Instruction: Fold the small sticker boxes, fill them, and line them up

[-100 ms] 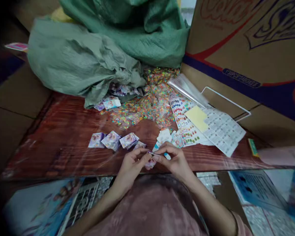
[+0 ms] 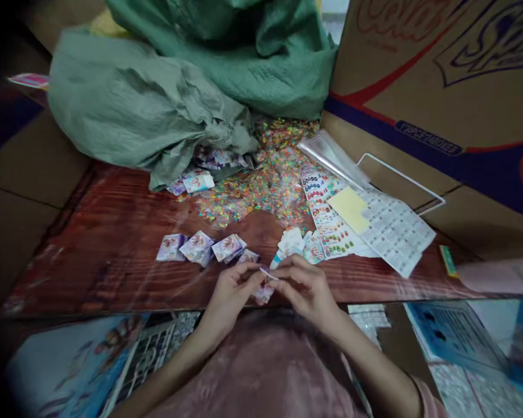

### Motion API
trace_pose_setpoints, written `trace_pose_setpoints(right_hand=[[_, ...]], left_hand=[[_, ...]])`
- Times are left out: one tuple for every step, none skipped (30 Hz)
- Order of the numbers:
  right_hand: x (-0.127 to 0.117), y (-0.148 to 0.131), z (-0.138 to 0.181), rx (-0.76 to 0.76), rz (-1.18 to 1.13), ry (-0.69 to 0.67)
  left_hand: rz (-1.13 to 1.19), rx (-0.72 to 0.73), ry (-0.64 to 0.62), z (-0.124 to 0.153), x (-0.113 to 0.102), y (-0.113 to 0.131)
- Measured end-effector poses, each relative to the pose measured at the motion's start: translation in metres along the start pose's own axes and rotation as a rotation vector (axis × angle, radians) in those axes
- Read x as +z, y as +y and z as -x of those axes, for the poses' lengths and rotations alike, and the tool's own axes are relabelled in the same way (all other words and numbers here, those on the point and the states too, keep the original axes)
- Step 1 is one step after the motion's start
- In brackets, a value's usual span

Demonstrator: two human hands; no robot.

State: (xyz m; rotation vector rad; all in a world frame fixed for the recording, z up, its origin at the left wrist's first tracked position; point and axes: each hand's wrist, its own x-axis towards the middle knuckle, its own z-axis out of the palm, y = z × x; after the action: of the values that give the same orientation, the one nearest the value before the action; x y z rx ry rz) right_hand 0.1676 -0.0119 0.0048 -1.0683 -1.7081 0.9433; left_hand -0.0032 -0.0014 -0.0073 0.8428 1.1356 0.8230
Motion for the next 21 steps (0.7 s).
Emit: trace_pose_setpoints(right_hand=[[0.000,-0.001,0.001,-0.012,0.014,-0.006],[0.000,-0.001,0.002,-0.015,0.019,-0.013],[0.000,-0.001,0.002,0.000,0.016,-0.003],[0.001,-0.001,0.001,0.028,0.007,0.020],[0.001,0.000,0.000,0.071,-0.009,0.045],[0.001,0.001,-0.002,0.120,-0.035,0.069],[0.002,0.002,-0.003,0.173,-0.070,0.084],[0.002,0.003,-0.004,0.228,-0.117,0.092],[0.002,0.005,-0.005,0.281,-0.173,0.094],[0.001,0.007,-0.006,0.332,-0.226,0.093],[0.001,0.008,-0.006,0.373,-0.269,0.095],[0.000,0.009,-0.006,0.396,-0.295,0.101],[-0.001,0.009,-0.007,0.401,-0.300,0.098],[-0.002,0.009,-0.007,0.388,-0.286,0.085],[-0.004,0.008,-0.007,0.362,-0.257,0.061],[-0.005,0.006,-0.007,0.328,-0.224,0.032],[-0.006,0.005,-0.007,0.292,-0.193,0.000],[-0.007,0.003,-0.007,0.259,-0.171,-0.037],[-0.007,0.002,-0.006,0.230,-0.160,-0.071],[-0.007,0.001,-0.004,0.208,-0.158,-0.099],[-0.005,0.000,-0.001,0.190,-0.160,-0.122]], left_hand=[[0.005,-0.011,-0.009,0.000,-0.001,-0.001],[0.013,-0.024,-0.019,0.001,-0.001,-0.001],[0.022,-0.034,-0.031,0.002,-0.001,0.000],[0.032,-0.040,-0.045,0.002,0.000,0.001],[0.038,-0.038,-0.062,0.003,0.001,0.003],[0.038,-0.031,-0.078,0.004,0.002,0.004],[0.029,-0.021,-0.092,0.005,0.002,0.006],[0.012,-0.010,-0.102,0.006,0.003,0.007],[-0.010,-0.001,-0.104,0.006,0.003,0.008],[-0.033,0.005,-0.098,0.007,0.004,0.008],[-0.050,0.006,-0.090,0.007,0.004,0.008],[-0.060,0.002,-0.085,0.007,0.004,0.008],[-0.058,-0.006,-0.083,0.008,0.004,0.007],[-0.049,-0.016,-0.086,0.008,0.004,0.007],[-0.034,-0.030,-0.090,0.008,0.004,0.007],[-0.019,-0.044,-0.095,0.009,0.003,0.007],[-0.005,-0.054,-0.097,0.009,0.003,0.008],[0.008,-0.059,-0.096,0.010,0.003,0.009],[0.022,-0.064,-0.094,0.011,0.002,0.010],[0.041,-0.073,-0.092,0.013,0.002,0.011],[0.065,-0.085,-0.088,0.014,0.002,0.011]])
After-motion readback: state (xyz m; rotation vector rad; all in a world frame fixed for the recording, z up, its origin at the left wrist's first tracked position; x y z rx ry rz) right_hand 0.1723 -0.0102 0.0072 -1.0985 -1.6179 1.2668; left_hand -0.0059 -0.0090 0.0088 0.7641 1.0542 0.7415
